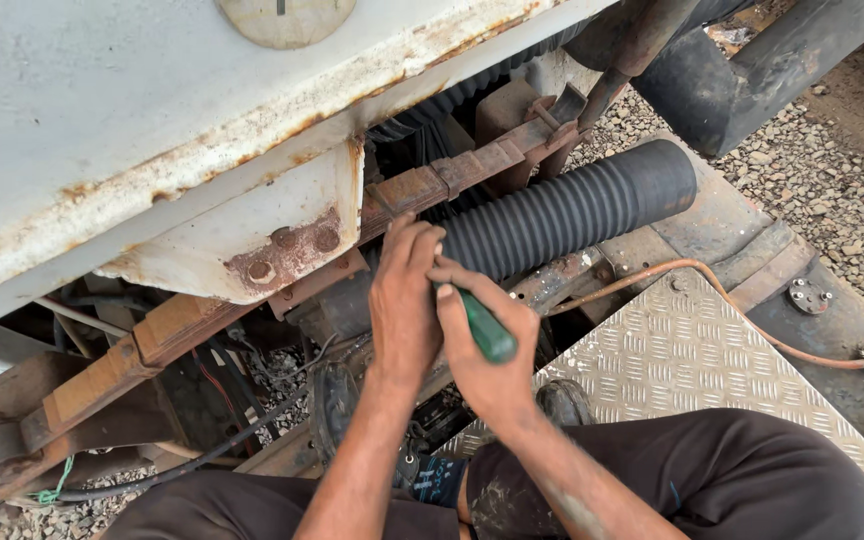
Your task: The person uses a screwdriver to pry and adjust a metal bracket attached to a corrugated hose under a vehicle. The hands work steadily on the same area throughout the clip.
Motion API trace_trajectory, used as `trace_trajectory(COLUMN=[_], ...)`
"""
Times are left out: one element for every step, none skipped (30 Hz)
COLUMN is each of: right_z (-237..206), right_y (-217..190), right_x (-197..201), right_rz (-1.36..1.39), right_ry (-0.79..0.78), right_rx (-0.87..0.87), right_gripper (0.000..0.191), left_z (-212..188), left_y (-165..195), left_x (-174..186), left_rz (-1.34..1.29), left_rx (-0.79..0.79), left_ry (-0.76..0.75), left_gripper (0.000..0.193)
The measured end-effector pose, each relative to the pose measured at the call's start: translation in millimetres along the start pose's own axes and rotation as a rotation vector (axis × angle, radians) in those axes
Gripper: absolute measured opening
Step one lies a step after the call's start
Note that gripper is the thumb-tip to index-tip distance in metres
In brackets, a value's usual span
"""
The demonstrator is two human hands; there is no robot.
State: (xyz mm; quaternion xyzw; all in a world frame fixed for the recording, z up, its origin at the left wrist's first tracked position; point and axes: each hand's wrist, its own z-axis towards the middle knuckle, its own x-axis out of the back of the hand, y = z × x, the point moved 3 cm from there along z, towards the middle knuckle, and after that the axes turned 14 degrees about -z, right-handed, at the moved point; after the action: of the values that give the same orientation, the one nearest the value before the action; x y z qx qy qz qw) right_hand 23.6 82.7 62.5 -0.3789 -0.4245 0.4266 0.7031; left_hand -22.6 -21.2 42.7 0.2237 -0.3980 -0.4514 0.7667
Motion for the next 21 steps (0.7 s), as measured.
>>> trace_trajectory(right_z=[0,-3,0,-1,-2,0,-2,0,-2,-3,-2,-4,-2,-2,-2,-1,-2,-2,-4,-4,-3], right_y=[1,1,3,5,7,6,4,4,6,9,12,11,10,9,9,9,8,6,3,0,-1], right_x=[0,2,0,1,1,1,2,2,4,5,4,6,6,8,9,10,13,15,18,19,19], right_rz=[-0.024,-0.047,-0.032,-0.019,-0.005,-0.004,-0.001,0.003,-0.014,-0.032,-0.052,-0.043,-0.036,-0.028,-0.025,-0.019,-0.011,-0.045,-0.079,-0.113,-0.099], right_ry=[0.007,0.014,0.011,0.004,-0.006,-0.002,0.005,0.017,0.016,0.013,0.007,0.026,0.043,0.059,0.047,0.038,0.034,0.040,0.048,0.055,0.055], right_rx=[-0.029,-0.054,-0.097,-0.142,-0.186,-0.125,-0.065,-0.004,-0.074,-0.147,-0.219,-0.164,-0.110,-0.054,-0.072,-0.090,-0.112,-0.096,-0.077,-0.055,-0.050], right_gripper=[0.022,0.022,0.023,0.024,0.025,0.024,0.023,0.022,0.023,0.024,0.025,0.024,0.022,0.021,0.021,0.022,0.023,0.022,0.021,0.021,0.021], left_z=[0,-1,1,0,1,2,1,2,1,1,2,1,2,2,2,2,0,-1,-2,-2,-2], left_y=[-1,0,-1,-1,-1,-2,0,0,2,3,3,5,5,7,8,9,12,14,16,17,17], left_x=[-1,-1,-2,-3,-3,-4,-4,-4,-5,-5,-5,-5,-5,-6,-6,-6,-6,-6,-7,-7,-6], left_rz=[0.014,0.028,0.039,0.020,0.002,-0.013,-0.005,0.002,0.009,0.003,-0.003,-0.010,-0.003,0.004,0.012,0.018,0.025,0.030,0.021,0.012,0.005], left_rx=[-0.002,-0.008,-0.013,0.000,0.013,0.024,0.017,0.006,-0.005,-0.002,0.002,0.008,0.007,0.006,0.002,0.000,-0.004,-0.007,0.004,0.013,0.029], left_ry=[-0.004,-0.004,-0.002,-0.012,-0.021,-0.030,-0.028,-0.027,-0.027,-0.034,-0.038,-0.037,-0.037,-0.035,-0.033,-0.031,-0.033,-0.039,-0.036,-0.029,-0.020], left_gripper=[0.033,0.033,0.032,0.033,0.035,0.036,0.034,0.032,0.031,0.032,0.032,0.033,0.032,0.031,0.030,0.032,0.034,0.035,0.034,0.032,0.030])
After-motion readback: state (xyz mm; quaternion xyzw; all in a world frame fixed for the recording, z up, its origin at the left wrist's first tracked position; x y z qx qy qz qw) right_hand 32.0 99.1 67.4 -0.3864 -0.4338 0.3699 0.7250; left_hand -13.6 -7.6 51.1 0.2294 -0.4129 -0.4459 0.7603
